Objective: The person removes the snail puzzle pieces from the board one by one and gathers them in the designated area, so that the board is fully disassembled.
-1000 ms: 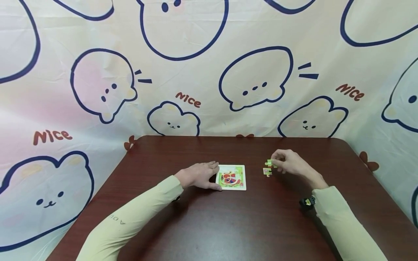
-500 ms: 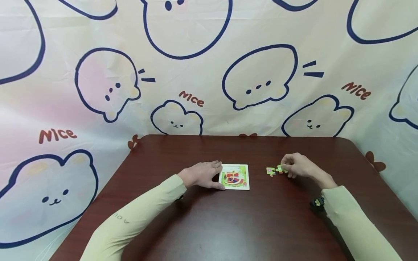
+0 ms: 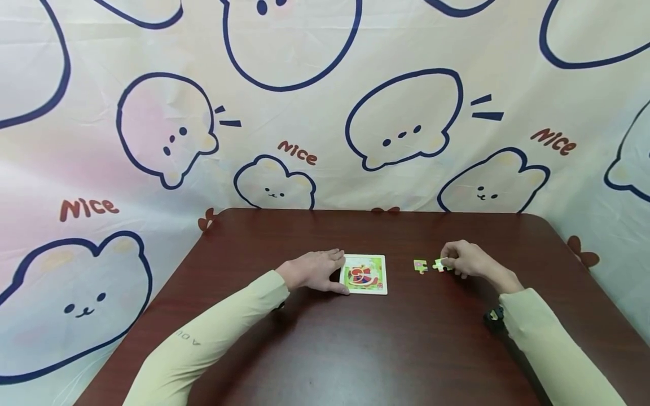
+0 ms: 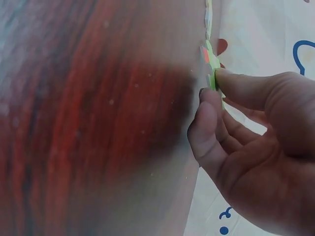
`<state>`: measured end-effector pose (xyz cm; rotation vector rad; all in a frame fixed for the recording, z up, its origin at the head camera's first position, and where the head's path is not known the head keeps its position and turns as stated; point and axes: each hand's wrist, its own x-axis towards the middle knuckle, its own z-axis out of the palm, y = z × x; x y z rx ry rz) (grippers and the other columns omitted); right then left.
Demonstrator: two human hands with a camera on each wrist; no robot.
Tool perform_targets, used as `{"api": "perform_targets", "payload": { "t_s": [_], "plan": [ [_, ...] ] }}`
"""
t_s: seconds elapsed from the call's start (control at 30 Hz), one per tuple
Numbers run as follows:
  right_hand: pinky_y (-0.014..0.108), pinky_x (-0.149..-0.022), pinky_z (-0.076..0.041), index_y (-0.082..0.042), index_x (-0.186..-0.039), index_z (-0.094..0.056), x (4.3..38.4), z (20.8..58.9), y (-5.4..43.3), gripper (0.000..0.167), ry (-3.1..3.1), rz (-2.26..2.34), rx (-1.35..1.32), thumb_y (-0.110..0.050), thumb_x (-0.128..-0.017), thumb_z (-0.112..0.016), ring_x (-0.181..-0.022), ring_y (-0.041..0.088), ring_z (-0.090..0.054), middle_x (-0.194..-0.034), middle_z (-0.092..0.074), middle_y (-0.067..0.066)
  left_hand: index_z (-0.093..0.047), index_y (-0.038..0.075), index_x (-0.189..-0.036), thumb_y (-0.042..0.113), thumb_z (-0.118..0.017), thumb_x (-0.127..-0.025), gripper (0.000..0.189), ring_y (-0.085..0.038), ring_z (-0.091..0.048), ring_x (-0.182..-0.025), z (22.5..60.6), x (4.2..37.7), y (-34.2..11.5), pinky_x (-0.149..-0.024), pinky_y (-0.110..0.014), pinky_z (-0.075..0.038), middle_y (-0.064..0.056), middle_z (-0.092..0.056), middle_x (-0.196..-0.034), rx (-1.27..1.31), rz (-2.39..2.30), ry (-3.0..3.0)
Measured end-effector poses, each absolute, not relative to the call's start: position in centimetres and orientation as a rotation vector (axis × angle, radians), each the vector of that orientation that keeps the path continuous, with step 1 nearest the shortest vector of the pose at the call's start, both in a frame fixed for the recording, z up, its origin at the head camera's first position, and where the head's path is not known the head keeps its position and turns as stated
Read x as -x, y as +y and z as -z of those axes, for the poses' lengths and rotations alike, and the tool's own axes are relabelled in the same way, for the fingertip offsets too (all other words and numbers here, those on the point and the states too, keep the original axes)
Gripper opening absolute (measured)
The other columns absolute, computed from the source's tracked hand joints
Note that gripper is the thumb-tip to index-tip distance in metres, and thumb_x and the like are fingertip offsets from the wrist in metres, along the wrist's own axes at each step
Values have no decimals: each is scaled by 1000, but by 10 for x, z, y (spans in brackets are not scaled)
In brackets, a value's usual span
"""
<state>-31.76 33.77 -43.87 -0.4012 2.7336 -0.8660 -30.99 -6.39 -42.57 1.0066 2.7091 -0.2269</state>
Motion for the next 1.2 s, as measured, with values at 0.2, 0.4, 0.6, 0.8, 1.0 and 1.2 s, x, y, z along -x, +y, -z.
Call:
{"api": "perform_targets", "payload": {
  "t_s": [0.2,0.4,0.6,0.8,1.0,1.2],
  "plan": [
    [33,-50,-53,-6,-97,-64,319,435,336,10,2739,837,371,-15,-96,-62,-59,18,-58,-73,-59,4,-34,11,-153,81,-47,-82,100,-21,-28,-150,423,310,-64,-120,-37,-30,-8,-31,-161,-1018,232,2717],
    [33,-52,-54,-6,-92,-65,318,435,336,12,2742,830,329,-18,-95,-64,-59,17,-59,-70,-61,4,-35,12,-153,81,-48,-82,100,-21,-29,-150,423,311,-63,-120,-38,-31,-8,-31,-161,-1014,219,2710],
    [32,-54,-55,-5,-89,-62,317,438,336,12,2734,848,312,-16,-93,-67,-60,17,-60,-70,-62,4,-36,12,-153,82,-48,-81,100,-21,-29,-150,425,311,-62,-119,-38,-31,-7,-32,-161,-1010,224,2707],
    [32,-55,-54,-6,-93,-62,318,433,334,15,2725,808,331,-20,-93,-67,-62,17,-59,-73,-62,4,-35,12,-153,81,-47,-83,99,-21,-27,-150,425,310,-63,-120,-37,-30,-8,-31,-161,-1017,231,2699],
    [33,-51,-50,-7,-105,-65,318,421,326,26,2771,769,381,-31,-96,-62,-58,17,-55,-73,-60,6,-35,12,-153,81,-46,-83,99,-20,-26,-151,426,308,-64,-120,-37,-30,-8,-30,-161,-1008,251,2707],
    [33,-50,-47,-7,-107,-65,319,415,309,29,2773,825,410,-34,-98,-59,-56,18,-54,-71,-58,7,-35,11,-153,81,-45,-83,99,-20,-26,-150,428,308,-64,-120,-35,-30,-8,-30,-161,-1020,253,2718]
  ]
}}
